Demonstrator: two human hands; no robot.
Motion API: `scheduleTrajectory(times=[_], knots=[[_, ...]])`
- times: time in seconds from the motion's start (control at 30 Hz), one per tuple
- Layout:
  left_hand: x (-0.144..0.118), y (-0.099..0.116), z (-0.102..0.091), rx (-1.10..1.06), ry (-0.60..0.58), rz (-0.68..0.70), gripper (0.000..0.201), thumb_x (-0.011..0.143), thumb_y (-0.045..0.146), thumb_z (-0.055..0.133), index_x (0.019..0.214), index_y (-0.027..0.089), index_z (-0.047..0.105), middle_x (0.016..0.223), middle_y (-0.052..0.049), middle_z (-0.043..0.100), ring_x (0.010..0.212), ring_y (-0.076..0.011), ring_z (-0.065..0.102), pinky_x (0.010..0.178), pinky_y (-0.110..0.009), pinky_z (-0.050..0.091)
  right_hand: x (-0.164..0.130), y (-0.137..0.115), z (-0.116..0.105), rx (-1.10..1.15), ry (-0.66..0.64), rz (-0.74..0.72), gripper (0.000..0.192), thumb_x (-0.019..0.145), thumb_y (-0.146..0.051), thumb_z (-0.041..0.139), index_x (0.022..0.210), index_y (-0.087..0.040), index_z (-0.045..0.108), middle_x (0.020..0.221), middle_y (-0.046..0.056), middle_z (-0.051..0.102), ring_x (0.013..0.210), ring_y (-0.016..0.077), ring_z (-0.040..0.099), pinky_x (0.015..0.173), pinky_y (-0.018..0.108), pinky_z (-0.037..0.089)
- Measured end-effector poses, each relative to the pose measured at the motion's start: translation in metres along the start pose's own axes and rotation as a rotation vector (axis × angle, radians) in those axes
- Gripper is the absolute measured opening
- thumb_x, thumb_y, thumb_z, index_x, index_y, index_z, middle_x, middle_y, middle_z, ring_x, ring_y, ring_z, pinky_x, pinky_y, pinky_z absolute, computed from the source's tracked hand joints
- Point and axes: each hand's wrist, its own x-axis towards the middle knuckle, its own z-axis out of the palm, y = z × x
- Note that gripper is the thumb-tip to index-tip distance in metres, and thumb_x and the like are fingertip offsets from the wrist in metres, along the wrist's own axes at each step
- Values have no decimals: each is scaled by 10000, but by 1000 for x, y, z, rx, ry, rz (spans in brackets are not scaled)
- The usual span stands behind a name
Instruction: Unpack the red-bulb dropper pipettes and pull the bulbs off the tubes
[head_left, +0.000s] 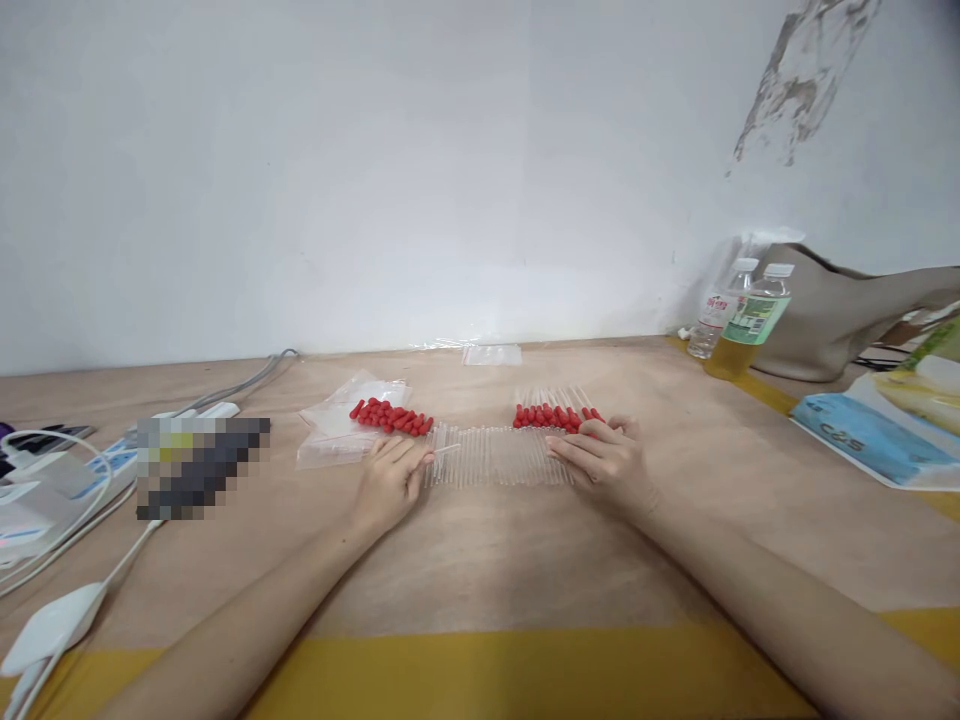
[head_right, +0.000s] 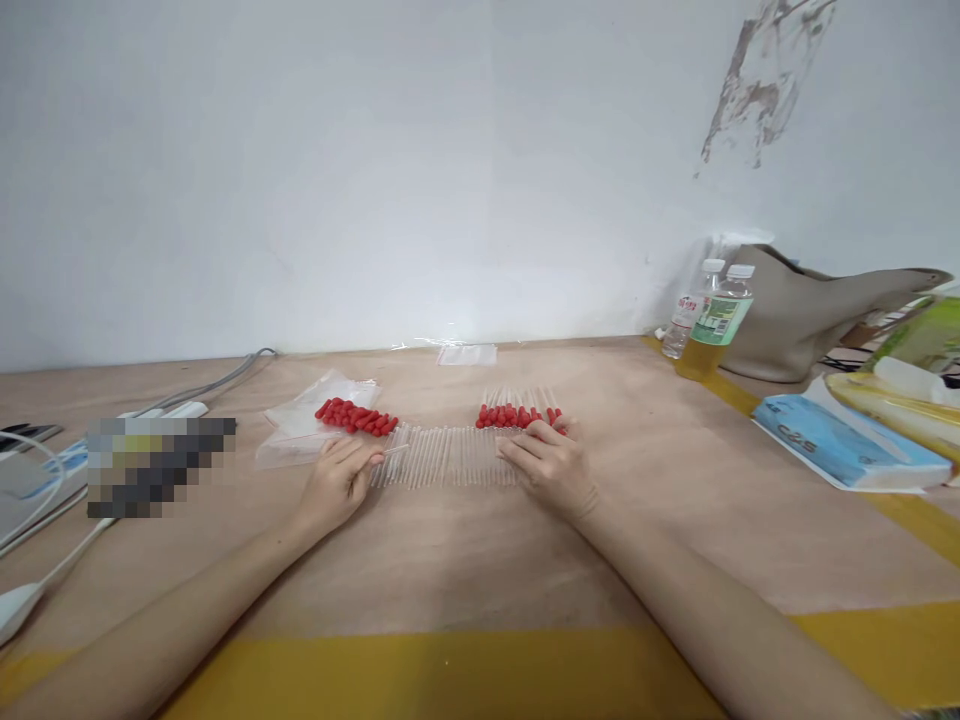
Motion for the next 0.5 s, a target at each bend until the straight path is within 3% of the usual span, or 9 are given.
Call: scheduleTrajectory(times=[0.13, 0.23, 0.37, 0.5], knots=[[3, -15, -3, -92, 1, -141, 252, 868, 185, 326, 982, 168, 550, 842, -51, 543, 775, -150, 511, 694, -273, 418, 6, 19, -1, 218, -102, 247, 210, 802, -348, 503, 923, -258, 648, 842, 16, 677, 730, 156, 579, 704, 299, 383], [3, -20, -1, -38, 27, -169, 309, 848, 143, 315, 1085, 152, 513, 825, -53, 490, 756, -149, 496, 683, -272, 436, 7, 39, -5, 255, -147, 500, 259, 767, -379, 516, 939, -219, 625, 835, 31, 669, 707, 163, 595, 637, 274, 430], [-4, -28, 6, 31, 48, -132, 295, 839, 150, 336, 1056, 160, 536, 761, -37, 459, 681, -133, 487, 622, -253, 442, 7, 70, -16, 207, -118, 726, 220, 723, -342, 531, 828, -171, 619, 752, 42, 651, 631, 148, 576, 576, 255, 435], [-7, -30, 15, 49, 14, -131, 232, 858, 225, 361, 922, 168, 577, 781, -50, 515, 696, -138, 525, 638, -262, 450, 5, 90, -23, 293, -162, 935, 233, 703, -271, 537, 883, -152, 624, 707, 52, 637, 552, 134, 564, 533, 257, 439]])
